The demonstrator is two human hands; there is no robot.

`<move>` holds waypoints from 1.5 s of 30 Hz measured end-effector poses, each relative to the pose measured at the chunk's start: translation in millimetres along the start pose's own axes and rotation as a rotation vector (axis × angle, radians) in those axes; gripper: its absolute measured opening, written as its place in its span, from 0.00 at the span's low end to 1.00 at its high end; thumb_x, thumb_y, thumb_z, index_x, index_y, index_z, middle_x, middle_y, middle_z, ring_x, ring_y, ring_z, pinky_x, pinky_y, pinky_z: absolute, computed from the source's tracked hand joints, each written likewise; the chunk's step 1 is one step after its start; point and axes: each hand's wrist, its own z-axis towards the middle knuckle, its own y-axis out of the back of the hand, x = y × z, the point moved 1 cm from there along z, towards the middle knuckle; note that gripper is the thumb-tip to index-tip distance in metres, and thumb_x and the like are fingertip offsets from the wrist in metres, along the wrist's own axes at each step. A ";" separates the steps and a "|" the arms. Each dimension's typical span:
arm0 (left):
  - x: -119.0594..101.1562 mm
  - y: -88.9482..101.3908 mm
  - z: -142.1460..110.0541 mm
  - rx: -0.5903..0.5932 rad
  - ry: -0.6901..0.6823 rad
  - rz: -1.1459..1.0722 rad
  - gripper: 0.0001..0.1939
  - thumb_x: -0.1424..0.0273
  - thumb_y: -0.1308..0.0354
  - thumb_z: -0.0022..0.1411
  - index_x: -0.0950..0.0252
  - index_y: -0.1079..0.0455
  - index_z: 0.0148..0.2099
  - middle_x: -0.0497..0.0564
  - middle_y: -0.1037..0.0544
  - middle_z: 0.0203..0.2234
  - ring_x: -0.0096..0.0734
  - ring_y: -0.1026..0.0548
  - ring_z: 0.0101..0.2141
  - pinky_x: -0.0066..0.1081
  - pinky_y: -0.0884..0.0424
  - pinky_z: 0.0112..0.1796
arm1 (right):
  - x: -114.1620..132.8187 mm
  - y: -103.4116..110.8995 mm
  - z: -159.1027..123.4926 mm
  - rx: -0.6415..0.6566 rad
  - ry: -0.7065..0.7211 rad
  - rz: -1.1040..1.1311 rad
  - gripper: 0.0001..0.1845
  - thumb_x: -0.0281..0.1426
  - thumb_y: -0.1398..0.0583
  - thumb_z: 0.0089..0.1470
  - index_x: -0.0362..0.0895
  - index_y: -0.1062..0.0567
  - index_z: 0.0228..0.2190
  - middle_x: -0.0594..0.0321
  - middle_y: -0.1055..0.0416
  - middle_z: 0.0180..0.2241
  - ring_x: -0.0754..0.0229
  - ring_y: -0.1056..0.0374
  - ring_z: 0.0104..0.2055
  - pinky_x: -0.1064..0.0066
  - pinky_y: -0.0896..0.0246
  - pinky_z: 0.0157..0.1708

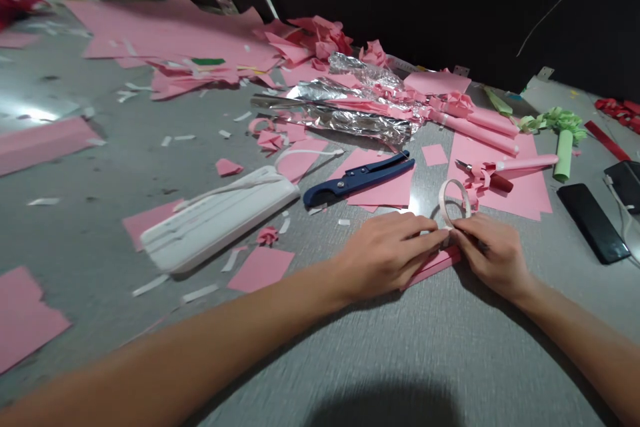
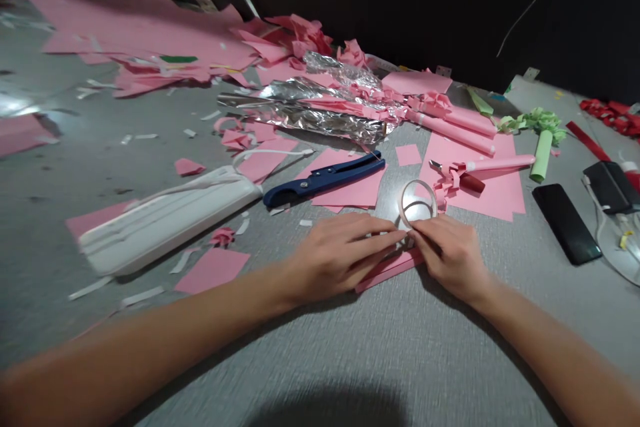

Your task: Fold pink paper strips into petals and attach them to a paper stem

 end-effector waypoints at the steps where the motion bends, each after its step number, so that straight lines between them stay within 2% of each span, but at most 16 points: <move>1: 0.1 0.4 0.6 -0.012 0.010 -0.020 0.11 0.73 0.45 0.78 0.65 0.25 0.57 0.56 0.14 0.44 0.36 0.16 0.40 0.34 0.19 0.41 | -0.2 -0.1 -0.4 0.002 0.002 -0.010 0.08 0.26 0.40 0.72 0.42 0.19 0.43 0.57 0.17 0.33 0.55 0.23 0.32 0.63 0.29 0.33; 5: 0.6 0.6 1.4 -0.044 0.073 -0.066 0.05 0.73 0.42 0.77 0.64 0.24 0.50 0.52 0.14 0.39 0.35 0.16 0.38 0.33 0.20 0.39 | -0.6 -1.2 -2.5 0.010 0.011 -0.030 0.08 0.27 0.40 0.72 0.43 0.19 0.44 0.58 0.17 0.32 0.55 0.24 0.31 0.63 0.29 0.33; 7: 0.9 -0.6 1.3 -0.055 0.090 -0.048 0.05 0.71 0.40 0.77 0.64 0.25 0.51 0.52 0.15 0.40 0.36 0.16 0.39 0.33 0.21 0.40 | 0.3 -1.9 -2.9 0.019 0.016 -0.039 0.08 0.27 0.40 0.72 0.42 0.18 0.43 0.58 0.17 0.32 0.56 0.24 0.30 0.63 0.30 0.32; 11: 1.3 -4.0 1.6 -0.071 0.046 0.034 0.08 0.70 0.41 0.78 0.64 0.25 0.55 0.53 0.14 0.42 0.35 0.17 0.39 0.33 0.21 0.40 | 4.1 -3.7 -2.1 0.033 0.062 -0.078 0.09 0.26 0.40 0.72 0.42 0.19 0.42 0.57 0.17 0.32 0.56 0.24 0.30 0.63 0.30 0.31; 17: 2.9 -4.9 4.1 -0.092 0.027 0.017 0.07 0.73 0.43 0.78 0.64 0.23 0.46 0.52 0.16 0.38 0.33 0.18 0.35 0.31 0.23 0.37 | 6.9 -4.4 0.1 0.048 0.051 -0.091 0.09 0.28 0.41 0.74 0.42 0.19 0.42 0.57 0.17 0.32 0.56 0.22 0.30 0.63 0.29 0.32; 23: 2.5 -3.3 3.1 -0.069 0.109 -0.084 0.08 0.74 0.44 0.77 0.65 0.23 0.48 0.55 0.16 0.40 0.36 0.17 0.39 0.34 0.19 0.40 | 6.5 -3.9 2.4 0.044 0.015 -0.058 0.09 0.30 0.41 0.73 0.45 0.19 0.42 0.58 0.17 0.33 0.56 0.21 0.33 0.62 0.26 0.35; 28: -0.6 -4.0 0.3 -0.120 0.041 -0.120 0.08 0.78 0.42 0.73 0.65 0.24 0.49 0.56 0.15 0.41 0.36 0.17 0.41 0.35 0.17 0.42 | 8.2 -3.1 0.7 0.009 0.039 -0.023 0.08 0.27 0.40 0.71 0.44 0.19 0.44 0.58 0.16 0.34 0.56 0.21 0.33 0.63 0.27 0.34; 34: -0.6 -5.3 -0.4 -0.113 0.023 -0.178 0.10 0.80 0.42 0.72 0.64 0.24 0.51 0.56 0.13 0.44 0.37 0.14 0.44 0.35 0.16 0.46 | 12.7 -2.2 0.0 -0.009 0.066 -0.096 0.09 0.25 0.40 0.71 0.43 0.19 0.40 0.58 0.17 0.31 0.57 0.23 0.29 0.64 0.30 0.30; 40: -6.4 -3.9 3.8 -0.129 0.250 -0.307 0.04 0.75 0.40 0.73 0.63 0.25 0.46 0.51 0.14 0.35 0.33 0.16 0.34 0.31 0.19 0.37 | 18.3 -3.5 1.7 -0.006 0.092 -0.130 0.10 0.26 0.41 0.72 0.44 0.19 0.40 0.58 0.17 0.30 0.57 0.23 0.29 0.64 0.30 0.30; 43: -12.6 -2.7 11.3 -0.188 0.395 -0.450 0.05 0.77 0.40 0.71 0.64 0.24 0.41 0.49 0.15 0.32 0.30 0.17 0.33 0.30 0.19 0.37 | 20.8 -3.4 -0.8 -0.025 0.139 -0.209 0.09 0.24 0.41 0.71 0.44 0.19 0.43 0.58 0.16 0.31 0.56 0.24 0.28 0.63 0.32 0.28; 45: -9.3 -1.9 15.7 -0.218 0.487 -0.526 0.06 0.77 0.40 0.69 0.64 0.23 0.38 0.49 0.15 0.32 0.31 0.17 0.33 0.32 0.18 0.39 | 21.6 -1.9 -4.4 -0.062 0.170 -0.282 0.10 0.23 0.40 0.69 0.44 0.19 0.47 0.57 0.15 0.33 0.55 0.24 0.28 0.61 0.33 0.28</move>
